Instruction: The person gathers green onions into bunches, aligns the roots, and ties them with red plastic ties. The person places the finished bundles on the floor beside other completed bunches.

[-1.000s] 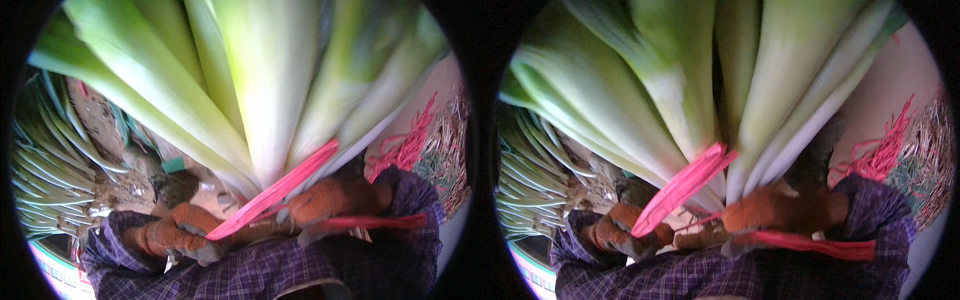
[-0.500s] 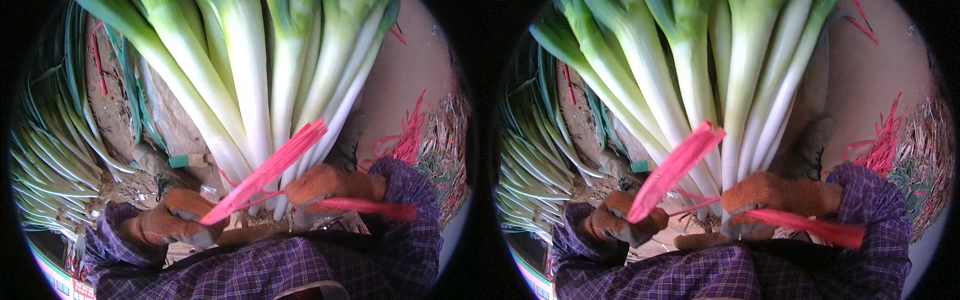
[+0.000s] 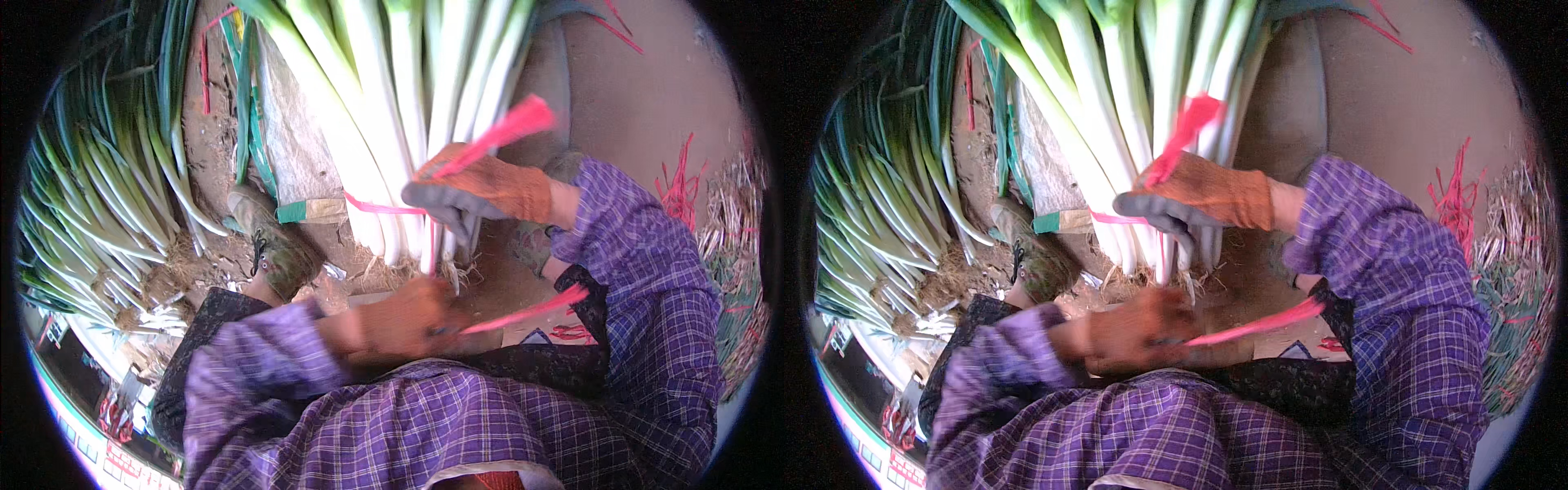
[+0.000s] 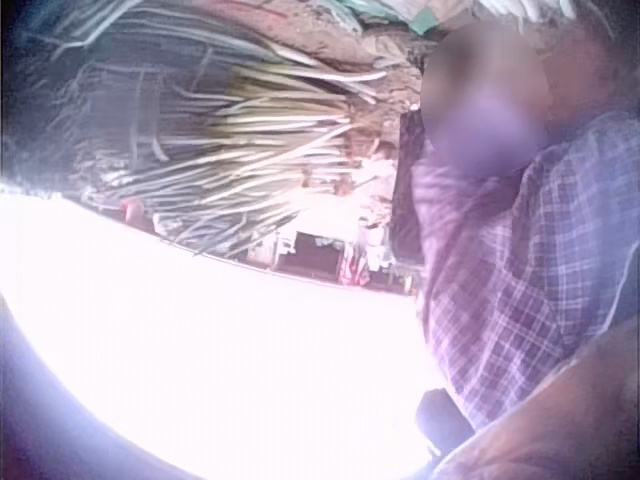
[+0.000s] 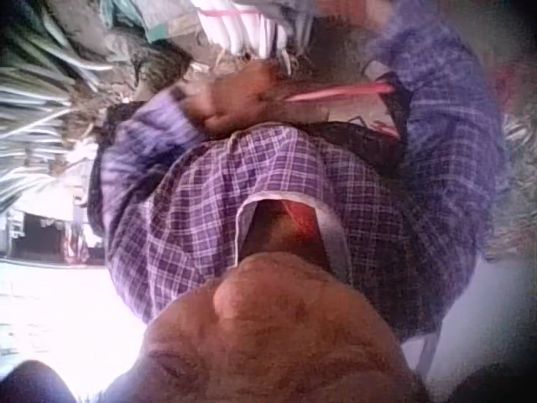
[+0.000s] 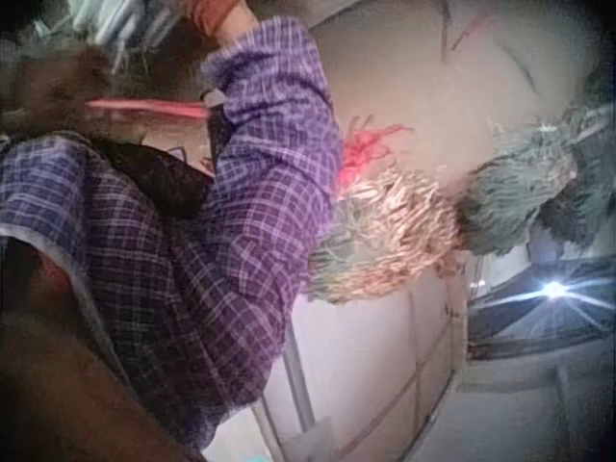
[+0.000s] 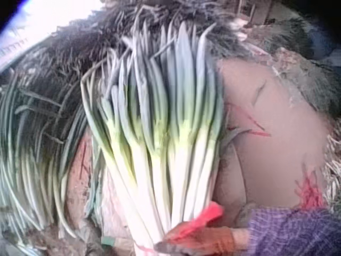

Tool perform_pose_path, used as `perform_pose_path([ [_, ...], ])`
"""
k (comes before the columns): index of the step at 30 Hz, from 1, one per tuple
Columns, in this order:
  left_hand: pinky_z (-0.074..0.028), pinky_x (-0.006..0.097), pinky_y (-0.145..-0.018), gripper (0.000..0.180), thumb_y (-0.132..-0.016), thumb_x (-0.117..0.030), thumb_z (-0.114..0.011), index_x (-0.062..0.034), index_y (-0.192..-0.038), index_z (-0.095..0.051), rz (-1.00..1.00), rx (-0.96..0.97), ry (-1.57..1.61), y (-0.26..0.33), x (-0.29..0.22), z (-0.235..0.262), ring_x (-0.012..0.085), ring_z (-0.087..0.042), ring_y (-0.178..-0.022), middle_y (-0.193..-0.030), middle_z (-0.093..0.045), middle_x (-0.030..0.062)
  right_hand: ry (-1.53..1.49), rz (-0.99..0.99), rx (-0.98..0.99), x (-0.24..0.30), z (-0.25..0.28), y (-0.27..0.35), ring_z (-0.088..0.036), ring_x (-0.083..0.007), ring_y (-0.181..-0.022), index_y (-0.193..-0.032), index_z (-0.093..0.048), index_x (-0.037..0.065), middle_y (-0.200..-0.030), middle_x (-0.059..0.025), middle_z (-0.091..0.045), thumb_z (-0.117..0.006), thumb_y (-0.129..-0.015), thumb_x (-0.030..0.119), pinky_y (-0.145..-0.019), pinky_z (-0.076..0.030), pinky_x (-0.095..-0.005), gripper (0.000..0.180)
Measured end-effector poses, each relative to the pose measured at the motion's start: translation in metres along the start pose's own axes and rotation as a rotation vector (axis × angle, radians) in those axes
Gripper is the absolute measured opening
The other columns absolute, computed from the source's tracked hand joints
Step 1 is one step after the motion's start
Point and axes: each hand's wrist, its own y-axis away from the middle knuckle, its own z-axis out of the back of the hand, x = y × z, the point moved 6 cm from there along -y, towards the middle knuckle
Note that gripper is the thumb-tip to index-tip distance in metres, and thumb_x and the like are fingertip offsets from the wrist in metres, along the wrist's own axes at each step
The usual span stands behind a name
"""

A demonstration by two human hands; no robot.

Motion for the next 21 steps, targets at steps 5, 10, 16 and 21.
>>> perform_pose_path([
  [5, -0.048, 0.045, -0.080, 0.021, -0.080, -0.024, -0.059, -0.0066, -0.088, -0.068, 0.091, -0.388, 0.011, -0.119, 0.034, -0.012, 0.0368, -0.061, -0.085, -0.085, -0.064, 0.0196, 0.272, 0.033, -0.336, 0.006, -0.009, 0.004, -0.058, -0.0200, -0.045, -0.056, -0.054, 0.003, -0.048, -0.0080, -0.052, -0.062, -0.085, 0.038, -0.041, -0.046, -0.0335, 0.045],
  [10, -0.049, 0.047, -0.068, 0.018, -0.079, -0.024, -0.062, -0.0071, -0.084, -0.061, 0.605, -0.846, -0.686, -0.165, 0.065, 0.039, 0.0369, -0.062, -0.079, -0.086, -0.060, 0.0155, 0.777, 0.484, -0.683, 0.009, -0.034, 0.009, -0.058, -0.0381, -0.068, -0.071, -0.058, 0.002, -0.068, -0.0199, -0.056, -0.060, -0.086, 0.032, -0.061, -0.044, -0.0441, 0.033],
  [16, -0.045, 0.050, -0.074, 0.026, -0.075, -0.027, -0.065, -0.0091, -0.094, -0.062, 0.283, -0.375, -1.257, -0.133, 0.108, -0.060, 0.0333, -0.056, -0.091, -0.090, -0.057, 0.0128, 0.896, 0.633, -0.749, -0.003, -0.044, 0.008, -0.058, -0.0379, -0.070, -0.069, -0.056, 0.002, -0.070, -0.0181, -0.057, -0.059, -0.086, 0.030, -0.064, -0.045, -0.0473, 0.032],
  [21, -0.041, 0.050, -0.082, 0.033, -0.077, -0.028, -0.062, -0.0086, -0.103, -0.061, 0.444, 0.318, -0.800, -0.057, -0.053, -0.051, 0.0325, -0.052, -0.097, -0.097, -0.056, 0.0134, 0.883, 0.685, -0.671, -0.003, -0.056, 0.001, -0.061, -0.0372, -0.072, -0.071, -0.060, 0.003, -0.068, -0.0178, -0.060, -0.057, -0.085, 0.027, -0.068, -0.048, -0.0461, 0.028],
])
